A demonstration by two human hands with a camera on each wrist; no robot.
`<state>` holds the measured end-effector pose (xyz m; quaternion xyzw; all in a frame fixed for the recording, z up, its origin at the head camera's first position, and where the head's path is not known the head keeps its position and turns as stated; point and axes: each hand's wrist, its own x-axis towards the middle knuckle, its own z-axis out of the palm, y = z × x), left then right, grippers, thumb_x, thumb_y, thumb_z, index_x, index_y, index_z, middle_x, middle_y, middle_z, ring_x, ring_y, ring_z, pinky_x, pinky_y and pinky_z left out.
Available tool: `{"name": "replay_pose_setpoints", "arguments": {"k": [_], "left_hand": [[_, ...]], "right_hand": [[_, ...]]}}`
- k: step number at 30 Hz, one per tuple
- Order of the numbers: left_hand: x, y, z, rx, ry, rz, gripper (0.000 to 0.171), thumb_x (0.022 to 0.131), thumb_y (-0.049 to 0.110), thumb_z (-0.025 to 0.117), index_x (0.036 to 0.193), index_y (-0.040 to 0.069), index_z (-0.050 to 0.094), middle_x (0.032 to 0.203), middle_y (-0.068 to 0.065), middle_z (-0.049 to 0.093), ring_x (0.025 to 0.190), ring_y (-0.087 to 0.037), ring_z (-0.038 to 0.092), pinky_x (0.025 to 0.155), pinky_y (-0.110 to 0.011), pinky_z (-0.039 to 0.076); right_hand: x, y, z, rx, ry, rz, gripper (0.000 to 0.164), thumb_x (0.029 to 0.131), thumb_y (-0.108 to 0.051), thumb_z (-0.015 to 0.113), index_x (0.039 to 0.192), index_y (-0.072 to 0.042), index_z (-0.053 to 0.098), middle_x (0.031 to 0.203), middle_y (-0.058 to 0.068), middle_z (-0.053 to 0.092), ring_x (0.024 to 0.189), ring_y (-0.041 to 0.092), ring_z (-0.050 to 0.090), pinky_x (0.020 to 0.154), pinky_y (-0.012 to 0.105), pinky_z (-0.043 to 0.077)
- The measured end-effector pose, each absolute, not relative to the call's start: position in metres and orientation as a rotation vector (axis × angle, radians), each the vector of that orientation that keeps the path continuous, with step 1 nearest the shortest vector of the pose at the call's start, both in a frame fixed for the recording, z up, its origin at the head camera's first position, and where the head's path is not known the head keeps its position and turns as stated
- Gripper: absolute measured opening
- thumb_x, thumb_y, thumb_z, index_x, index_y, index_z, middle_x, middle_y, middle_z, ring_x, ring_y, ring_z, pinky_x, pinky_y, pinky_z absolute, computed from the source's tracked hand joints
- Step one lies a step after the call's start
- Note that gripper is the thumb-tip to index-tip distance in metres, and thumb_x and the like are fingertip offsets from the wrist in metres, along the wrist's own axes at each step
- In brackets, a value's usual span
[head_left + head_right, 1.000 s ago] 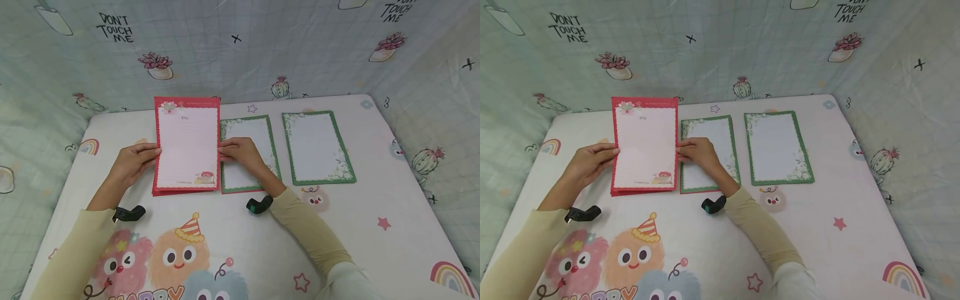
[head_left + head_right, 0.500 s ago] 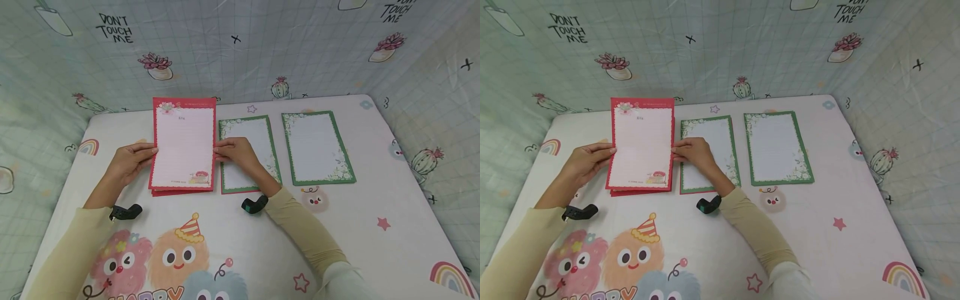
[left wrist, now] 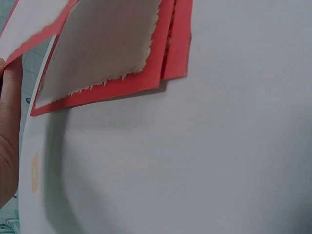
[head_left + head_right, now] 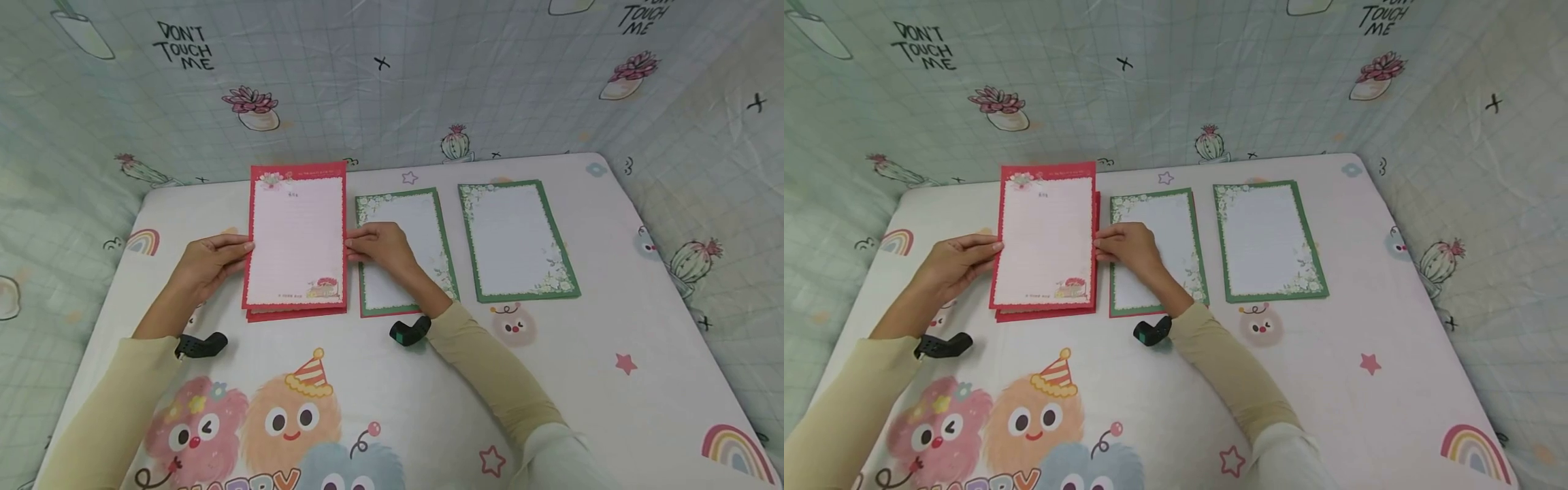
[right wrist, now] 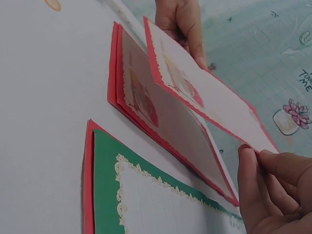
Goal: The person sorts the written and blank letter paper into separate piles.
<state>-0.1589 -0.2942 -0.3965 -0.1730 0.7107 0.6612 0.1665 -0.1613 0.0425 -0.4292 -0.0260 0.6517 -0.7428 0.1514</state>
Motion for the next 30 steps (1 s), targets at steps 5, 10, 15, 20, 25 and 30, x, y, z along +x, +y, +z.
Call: {"name": "replay_pose_setpoints", "arguments": {"k": [5,10,15,20,25,30], "left_hand": [[-0.160,-0.296,-0.399,-0.501,2.018,1.878,0.014,0.085,0.026,0.083,0.099,0.023,0.081,0.101,0.008,0.071,0.084,-0.006,0.072,0.079,-0.021,0.060],[-0.162,-0.298,-0.401,-0.505,2.021,1.859,0.017,0.085,0.027,0.083,0.101,0.022,0.081,0.102,0.008,0.071,0.084,-0.007,0.072,0.080,-0.022,0.060],[-0.162,-0.300,-0.402,-0.531,2.032,1.822,0.020,0.084,0.028,0.084,0.102,0.020,0.079,0.101,0.007,0.070,0.083,-0.007,0.071,0.078,-0.022,0.060],[-0.162,-0.302,-0.405,-0.508,2.069,1.762,0.026,0.084,0.030,0.084,0.107,0.018,0.078,0.103,0.006,0.068,0.082,-0.007,0.071,0.077,-0.022,0.061],[-0.163,-0.305,-0.411,-0.465,2.105,1.712,0.026,0.087,0.029,0.082,0.110,0.016,0.077,0.101,0.007,0.069,0.081,-0.007,0.072,0.077,-0.022,0.060],[-0.165,-0.307,-0.417,-0.434,2.179,1.619,0.036,0.090,0.030,0.079,0.119,0.010,0.072,0.098,0.012,0.071,0.082,-0.006,0.073,0.077,-0.022,0.060]], "right_hand": [[-0.166,0.037,-0.429,-0.082,1.990,-2.072,0.017,0.093,-0.006,0.074,0.107,0.004,0.075,0.093,0.015,0.077,0.084,0.033,0.076,0.081,0.038,0.063],[-0.169,0.034,-0.427,-0.065,2.072,-2.009,0.016,0.092,-0.006,0.075,0.105,0.003,0.075,0.089,0.014,0.077,0.078,0.028,0.076,0.077,0.033,0.063],[-0.168,0.030,-0.426,-0.079,2.157,-1.957,0.015,0.093,-0.006,0.074,0.105,0.004,0.075,0.088,0.014,0.076,0.076,0.026,0.076,0.074,0.031,0.063],[-0.166,0.025,-0.427,-0.106,2.231,-1.862,0.015,0.094,-0.007,0.073,0.104,0.004,0.074,0.084,0.012,0.075,0.073,0.023,0.075,0.072,0.027,0.063],[-0.164,0.021,-0.428,-0.098,2.262,-1.786,0.015,0.094,-0.007,0.073,0.104,0.004,0.074,0.082,0.011,0.075,0.069,0.018,0.074,0.068,0.024,0.062],[-0.164,0.019,-0.430,-0.116,2.321,-1.735,0.013,0.093,-0.004,0.073,0.102,0.005,0.073,0.083,0.012,0.075,0.070,0.018,0.074,0.067,0.023,0.061]]}}
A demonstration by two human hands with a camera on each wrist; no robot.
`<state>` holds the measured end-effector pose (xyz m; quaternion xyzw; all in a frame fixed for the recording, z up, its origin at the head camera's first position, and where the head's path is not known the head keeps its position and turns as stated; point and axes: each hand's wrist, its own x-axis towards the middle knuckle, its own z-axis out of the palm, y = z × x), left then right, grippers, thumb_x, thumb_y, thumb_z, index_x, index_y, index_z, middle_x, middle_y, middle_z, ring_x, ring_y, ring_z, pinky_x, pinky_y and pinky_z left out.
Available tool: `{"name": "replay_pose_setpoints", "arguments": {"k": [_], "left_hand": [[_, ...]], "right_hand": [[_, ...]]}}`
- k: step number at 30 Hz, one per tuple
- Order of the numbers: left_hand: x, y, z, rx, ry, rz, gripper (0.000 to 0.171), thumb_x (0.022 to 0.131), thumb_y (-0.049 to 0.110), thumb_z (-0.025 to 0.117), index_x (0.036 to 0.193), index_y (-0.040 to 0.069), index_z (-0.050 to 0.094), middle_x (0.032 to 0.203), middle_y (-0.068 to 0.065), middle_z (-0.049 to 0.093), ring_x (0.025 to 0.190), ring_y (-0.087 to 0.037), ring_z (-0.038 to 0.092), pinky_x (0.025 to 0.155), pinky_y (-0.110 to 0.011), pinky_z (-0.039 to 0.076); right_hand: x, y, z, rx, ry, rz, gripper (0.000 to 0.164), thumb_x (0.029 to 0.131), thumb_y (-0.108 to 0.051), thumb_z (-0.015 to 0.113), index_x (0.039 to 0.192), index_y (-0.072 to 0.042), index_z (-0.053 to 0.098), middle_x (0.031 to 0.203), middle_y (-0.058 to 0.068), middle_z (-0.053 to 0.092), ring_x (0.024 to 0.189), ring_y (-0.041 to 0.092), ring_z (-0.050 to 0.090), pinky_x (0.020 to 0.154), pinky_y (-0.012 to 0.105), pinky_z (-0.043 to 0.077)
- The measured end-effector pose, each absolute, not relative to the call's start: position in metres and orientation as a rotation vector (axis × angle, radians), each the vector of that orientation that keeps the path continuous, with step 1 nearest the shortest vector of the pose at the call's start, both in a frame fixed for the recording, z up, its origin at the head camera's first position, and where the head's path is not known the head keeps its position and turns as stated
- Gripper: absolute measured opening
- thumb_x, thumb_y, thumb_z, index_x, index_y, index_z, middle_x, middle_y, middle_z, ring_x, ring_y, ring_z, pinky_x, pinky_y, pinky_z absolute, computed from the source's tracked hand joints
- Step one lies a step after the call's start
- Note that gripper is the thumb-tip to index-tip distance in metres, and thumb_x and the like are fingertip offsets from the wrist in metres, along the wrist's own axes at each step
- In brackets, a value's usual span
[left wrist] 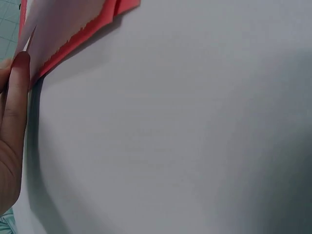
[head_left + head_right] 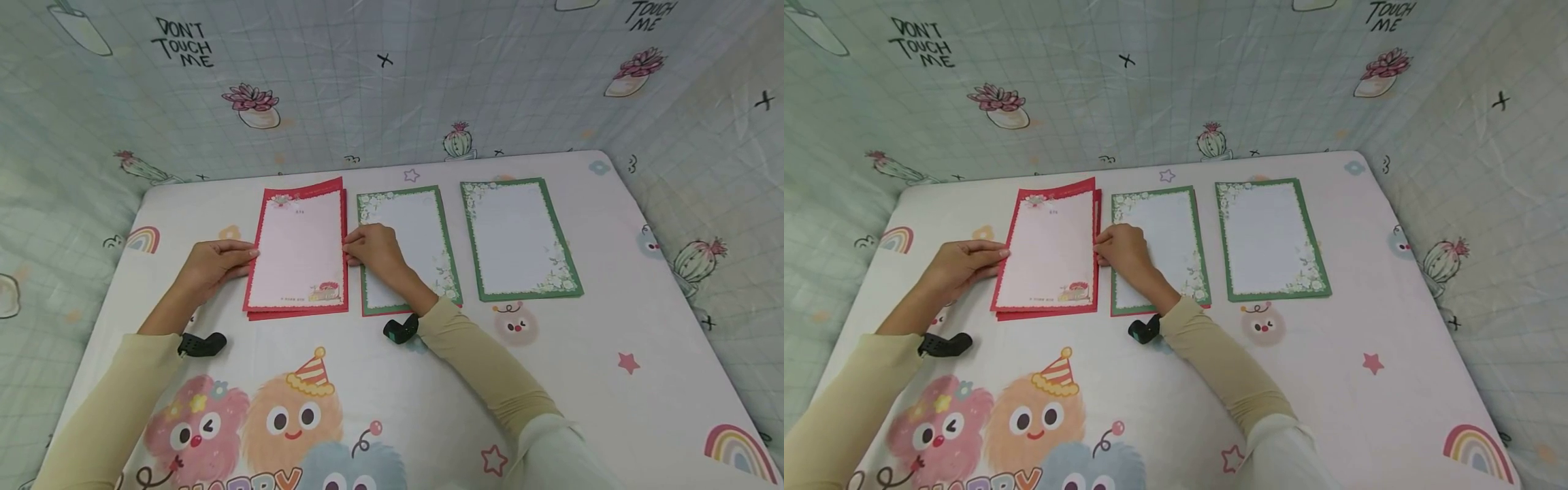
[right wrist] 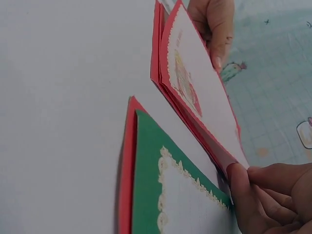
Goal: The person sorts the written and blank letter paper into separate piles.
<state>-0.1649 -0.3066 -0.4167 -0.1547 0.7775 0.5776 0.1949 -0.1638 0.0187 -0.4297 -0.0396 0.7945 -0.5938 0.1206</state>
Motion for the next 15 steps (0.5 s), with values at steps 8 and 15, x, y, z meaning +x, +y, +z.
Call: {"name": "replay_pose_setpoints", "arguments": {"k": [8,15], "left_hand": [[-0.1644,-0.3055,-0.4182,-0.376,2.257,1.520,0.049,0.093,0.030,0.076,0.128,-0.002,0.063,0.094,0.014,0.071,0.082,-0.005,0.073,0.078,-0.023,0.060],[-0.1629,-0.3040,-0.4158,-0.341,2.272,1.505,0.052,0.092,0.029,0.076,0.128,-0.006,0.061,0.094,0.014,0.070,0.082,-0.005,0.073,0.078,-0.023,0.060]], "right_hand": [[-0.1622,0.0160,-0.4271,-0.125,2.401,-1.642,0.015,0.093,-0.004,0.074,0.103,0.006,0.073,0.088,0.014,0.076,0.070,0.018,0.074,0.066,0.020,0.060],[-0.1625,0.0153,-0.4265,-0.111,2.428,-1.588,0.018,0.093,-0.007,0.075,0.106,0.005,0.073,0.089,0.012,0.076,0.069,0.016,0.074,0.065,0.017,0.059]]}}
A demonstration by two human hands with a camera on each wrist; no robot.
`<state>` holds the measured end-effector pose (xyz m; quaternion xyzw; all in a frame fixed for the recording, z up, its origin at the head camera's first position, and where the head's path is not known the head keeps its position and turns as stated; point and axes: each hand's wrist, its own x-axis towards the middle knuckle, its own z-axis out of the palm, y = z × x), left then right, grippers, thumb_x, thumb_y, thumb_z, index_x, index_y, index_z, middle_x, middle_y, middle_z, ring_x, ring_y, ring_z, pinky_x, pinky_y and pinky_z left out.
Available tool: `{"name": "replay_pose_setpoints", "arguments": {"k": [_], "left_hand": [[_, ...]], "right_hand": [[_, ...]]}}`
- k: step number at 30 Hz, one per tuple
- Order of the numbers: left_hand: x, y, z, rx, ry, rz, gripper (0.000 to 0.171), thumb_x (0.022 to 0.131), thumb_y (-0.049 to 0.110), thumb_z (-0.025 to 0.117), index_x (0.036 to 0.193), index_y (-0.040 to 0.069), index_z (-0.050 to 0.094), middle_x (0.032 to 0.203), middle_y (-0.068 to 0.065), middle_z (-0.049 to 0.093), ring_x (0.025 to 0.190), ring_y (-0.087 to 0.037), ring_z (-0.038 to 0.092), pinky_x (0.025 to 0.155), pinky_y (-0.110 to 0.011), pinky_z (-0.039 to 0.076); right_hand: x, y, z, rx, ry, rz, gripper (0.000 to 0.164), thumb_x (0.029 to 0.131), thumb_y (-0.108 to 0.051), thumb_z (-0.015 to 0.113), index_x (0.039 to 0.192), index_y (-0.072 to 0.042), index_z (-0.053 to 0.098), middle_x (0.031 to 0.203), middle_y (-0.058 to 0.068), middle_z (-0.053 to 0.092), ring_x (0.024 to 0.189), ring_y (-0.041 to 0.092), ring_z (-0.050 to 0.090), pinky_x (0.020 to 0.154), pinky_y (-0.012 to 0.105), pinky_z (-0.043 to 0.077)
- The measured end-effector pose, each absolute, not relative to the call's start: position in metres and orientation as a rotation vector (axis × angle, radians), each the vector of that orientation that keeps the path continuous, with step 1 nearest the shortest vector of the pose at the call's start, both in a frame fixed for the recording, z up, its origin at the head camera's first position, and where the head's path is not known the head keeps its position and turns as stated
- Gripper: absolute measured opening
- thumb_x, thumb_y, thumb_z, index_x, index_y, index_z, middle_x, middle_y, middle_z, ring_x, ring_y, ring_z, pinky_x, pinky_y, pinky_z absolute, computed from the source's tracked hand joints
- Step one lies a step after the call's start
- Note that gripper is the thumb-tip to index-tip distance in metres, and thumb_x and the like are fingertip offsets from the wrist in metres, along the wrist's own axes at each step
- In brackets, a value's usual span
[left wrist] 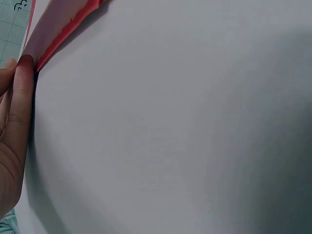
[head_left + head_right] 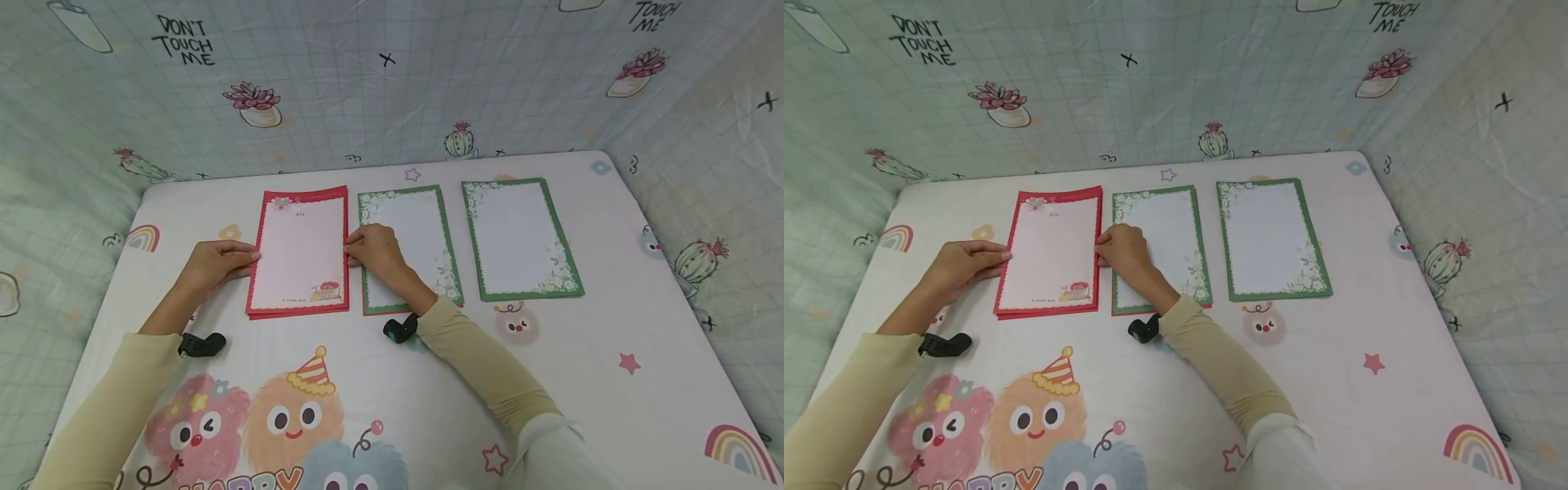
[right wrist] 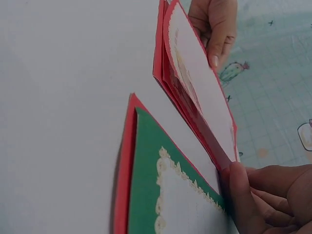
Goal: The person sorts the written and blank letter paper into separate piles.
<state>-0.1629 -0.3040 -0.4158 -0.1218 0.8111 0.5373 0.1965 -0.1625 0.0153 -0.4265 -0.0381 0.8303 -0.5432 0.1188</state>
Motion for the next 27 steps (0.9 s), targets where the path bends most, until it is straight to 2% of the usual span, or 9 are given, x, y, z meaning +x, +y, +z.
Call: {"name": "replay_pose_setpoints", "arguments": {"k": [8,13,22,24,27], "left_hand": [[-0.163,-0.305,-0.418,-0.327,2.294,1.477,0.056,0.092,0.030,0.077,0.130,-0.008,0.060,0.092,0.015,0.071,0.081,-0.005,0.074,0.078,-0.023,0.060],[-0.164,-0.305,-0.417,-0.280,2.332,1.435,0.055,0.093,0.029,0.076,0.131,-0.008,0.061,0.096,0.012,0.070,0.083,-0.005,0.074,0.079,-0.023,0.060],[-0.162,-0.304,-0.400,-0.102,2.550,1.069,0.045,0.093,0.030,0.076,0.125,-0.001,0.068,0.103,-0.010,0.077,0.086,-0.008,0.075,0.078,-0.015,0.057],[-0.160,-0.303,-0.396,-0.069,2.600,0.957,0.043,0.093,0.029,0.076,0.123,-0.001,0.069,0.103,-0.014,0.077,0.092,-0.015,0.075,0.083,-0.020,0.056],[-0.157,-0.302,-0.392,-0.049,2.643,0.850,0.043,0.094,0.030,0.075,0.123,-0.001,0.069,0.102,-0.015,0.077,0.102,-0.027,0.072,0.090,-0.036,0.053]], "right_hand": [[-0.164,0.018,-0.432,-0.147,2.392,-1.644,0.017,0.092,-0.005,0.075,0.105,0.005,0.071,0.089,0.014,0.076,0.071,0.018,0.075,0.066,0.020,0.060],[-0.164,0.020,-0.433,-0.132,2.362,-1.678,0.018,0.092,-0.005,0.075,0.106,0.005,0.070,0.090,0.013,0.076,0.070,0.017,0.074,0.065,0.022,0.061],[-0.162,0.020,-0.430,-0.144,2.364,-1.660,0.022,0.094,-0.007,0.073,0.112,0.006,0.071,0.093,0.013,0.075,0.072,0.017,0.073,0.066,0.021,0.061],[-0.160,0.020,-0.427,-0.147,2.364,-1.618,0.023,0.096,-0.007,0.070,0.115,0.005,0.070,0.093,0.013,0.075,0.072,0.018,0.074,0.067,0.020,0.061],[-0.157,0.022,-0.421,-0.130,2.370,-1.570,0.025,0.097,-0.007,0.067,0.119,0.005,0.070,0.091,0.012,0.075,0.072,0.019,0.074,0.068,0.019,0.060]]}}
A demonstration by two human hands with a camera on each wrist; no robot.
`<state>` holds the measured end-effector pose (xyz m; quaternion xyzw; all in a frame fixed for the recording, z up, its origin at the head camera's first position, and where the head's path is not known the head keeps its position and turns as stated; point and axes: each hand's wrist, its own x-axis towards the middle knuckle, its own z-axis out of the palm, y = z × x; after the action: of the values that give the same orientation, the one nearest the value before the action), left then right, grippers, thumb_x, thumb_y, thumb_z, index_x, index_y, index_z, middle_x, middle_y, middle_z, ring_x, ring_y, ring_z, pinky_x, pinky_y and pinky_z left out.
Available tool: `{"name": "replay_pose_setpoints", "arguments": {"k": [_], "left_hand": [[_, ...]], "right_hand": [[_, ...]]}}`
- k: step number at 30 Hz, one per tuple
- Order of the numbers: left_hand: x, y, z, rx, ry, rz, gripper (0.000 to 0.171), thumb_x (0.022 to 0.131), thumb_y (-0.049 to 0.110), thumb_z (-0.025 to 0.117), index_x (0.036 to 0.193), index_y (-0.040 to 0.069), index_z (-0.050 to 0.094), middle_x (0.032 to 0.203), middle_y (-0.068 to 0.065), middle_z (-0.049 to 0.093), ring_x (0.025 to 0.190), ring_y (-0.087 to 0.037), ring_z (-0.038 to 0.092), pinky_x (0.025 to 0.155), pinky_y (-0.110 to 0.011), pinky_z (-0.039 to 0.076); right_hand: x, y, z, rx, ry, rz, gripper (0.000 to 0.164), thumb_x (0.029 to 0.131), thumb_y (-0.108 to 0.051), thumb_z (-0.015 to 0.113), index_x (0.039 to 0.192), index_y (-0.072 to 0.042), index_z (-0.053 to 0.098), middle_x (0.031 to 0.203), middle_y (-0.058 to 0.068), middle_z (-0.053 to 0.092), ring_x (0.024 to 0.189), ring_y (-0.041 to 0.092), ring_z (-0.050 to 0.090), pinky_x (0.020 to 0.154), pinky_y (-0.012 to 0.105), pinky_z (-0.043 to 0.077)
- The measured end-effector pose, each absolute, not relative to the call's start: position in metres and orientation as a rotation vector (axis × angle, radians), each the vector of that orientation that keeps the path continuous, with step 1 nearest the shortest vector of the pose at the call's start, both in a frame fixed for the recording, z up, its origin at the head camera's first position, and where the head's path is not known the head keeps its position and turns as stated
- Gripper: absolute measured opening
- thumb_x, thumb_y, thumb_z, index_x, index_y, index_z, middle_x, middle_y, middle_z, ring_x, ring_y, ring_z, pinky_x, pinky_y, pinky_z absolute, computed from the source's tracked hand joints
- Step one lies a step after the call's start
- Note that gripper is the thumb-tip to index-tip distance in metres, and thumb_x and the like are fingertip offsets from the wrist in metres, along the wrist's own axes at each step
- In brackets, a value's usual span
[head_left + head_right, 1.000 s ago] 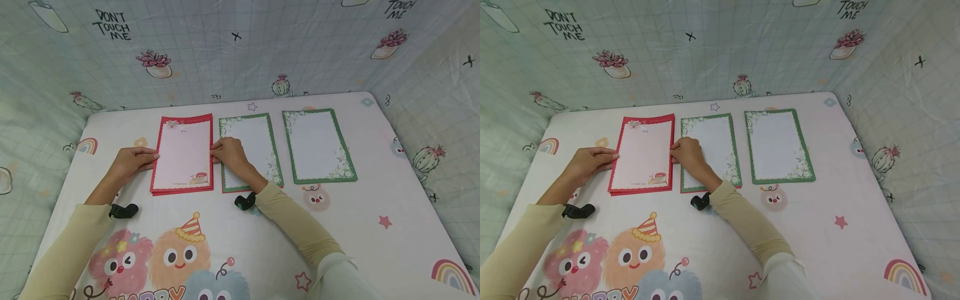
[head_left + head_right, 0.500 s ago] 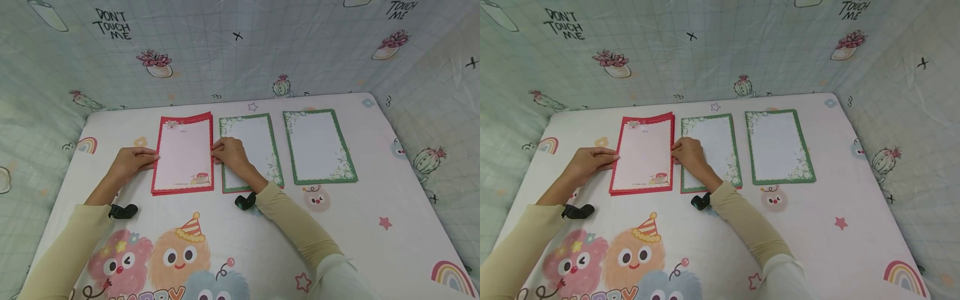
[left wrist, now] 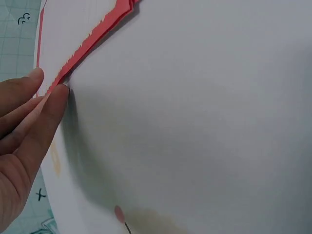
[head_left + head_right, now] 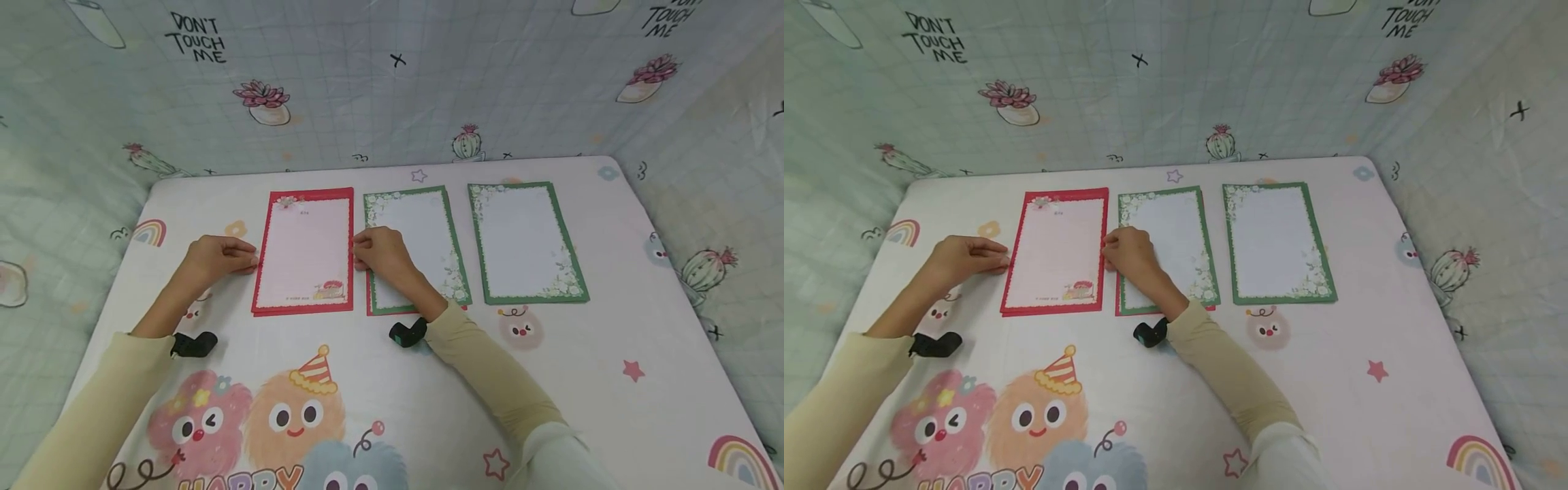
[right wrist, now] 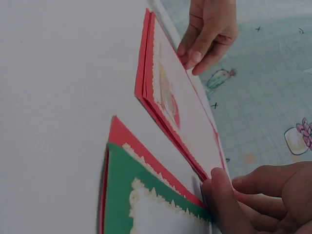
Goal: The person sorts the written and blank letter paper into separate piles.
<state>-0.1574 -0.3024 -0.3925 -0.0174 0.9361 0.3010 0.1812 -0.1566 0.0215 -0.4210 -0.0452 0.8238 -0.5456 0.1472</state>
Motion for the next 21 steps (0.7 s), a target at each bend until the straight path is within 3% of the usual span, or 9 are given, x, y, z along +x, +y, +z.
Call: {"name": "replay_pose_setpoints", "arguments": {"k": [3,8,10,16,18,21], "left_hand": [[-0.156,-0.300,-0.390,-0.090,2.619,0.871,0.045,0.094,0.031,0.075,0.125,-0.001,0.068,0.106,-0.015,0.076,0.105,-0.028,0.071,0.095,-0.042,0.051],[-0.153,-0.300,-0.389,-0.180,2.500,1.015,0.048,0.096,0.034,0.072,0.128,-0.001,0.065,0.111,-0.014,0.076,0.093,-0.012,0.075,0.087,-0.013,0.052],[-0.153,-0.300,-0.388,-0.192,2.482,1.035,0.048,0.097,0.033,0.071,0.129,-0.002,0.065,0.111,-0.014,0.076,0.090,-0.009,0.075,0.083,-0.009,0.052],[-0.153,-0.296,-0.384,-0.194,2.498,0.964,0.047,0.097,0.034,0.071,0.129,-0.001,0.065,0.111,-0.013,0.076,0.091,-0.011,0.075,0.101,-0.034,0.054],[-0.153,-0.293,-0.383,-0.163,2.525,0.924,0.046,0.097,0.032,0.071,0.128,-0.001,0.064,0.111,-0.015,0.075,0.092,-0.015,0.076,0.096,-0.032,0.055],[-0.151,-0.289,-0.379,-0.097,2.597,0.886,0.043,0.098,0.029,0.071,0.128,-0.001,0.065,0.113,-0.018,0.074,0.096,-0.021,0.074,0.082,-0.020,0.054]], "right_hand": [[-0.155,0.024,-0.418,-0.113,2.365,-1.551,0.028,0.098,-0.007,0.065,0.123,0.004,0.068,0.091,0.012,0.075,0.073,0.019,0.075,0.070,0.018,0.059],[-0.155,0.025,-0.417,-0.108,2.339,-1.540,0.030,0.098,-0.008,0.066,0.125,0.004,0.067,0.093,0.012,0.075,0.076,0.019,0.076,0.071,0.019,0.059],[-0.155,0.025,-0.417,-0.109,2.339,-1.537,0.030,0.097,-0.009,0.068,0.125,0.003,0.068,0.093,0.012,0.075,0.077,0.019,0.076,0.071,0.019,0.060],[-0.156,0.026,-0.416,-0.121,2.336,-1.528,0.030,0.097,-0.010,0.068,0.125,0.002,0.069,0.095,0.011,0.075,0.079,0.018,0.076,0.071,0.020,0.060],[-0.155,0.030,-0.414,-0.137,2.325,-1.538,0.030,0.098,-0.011,0.067,0.126,0.001,0.068,0.096,0.010,0.075,0.080,0.018,0.076,0.073,0.020,0.060],[-0.154,0.039,-0.408,-0.163,2.302,-1.589,0.030,0.099,-0.013,0.067,0.127,0.000,0.068,0.100,0.010,0.075,0.084,0.020,0.075,0.076,0.022,0.060]]}}
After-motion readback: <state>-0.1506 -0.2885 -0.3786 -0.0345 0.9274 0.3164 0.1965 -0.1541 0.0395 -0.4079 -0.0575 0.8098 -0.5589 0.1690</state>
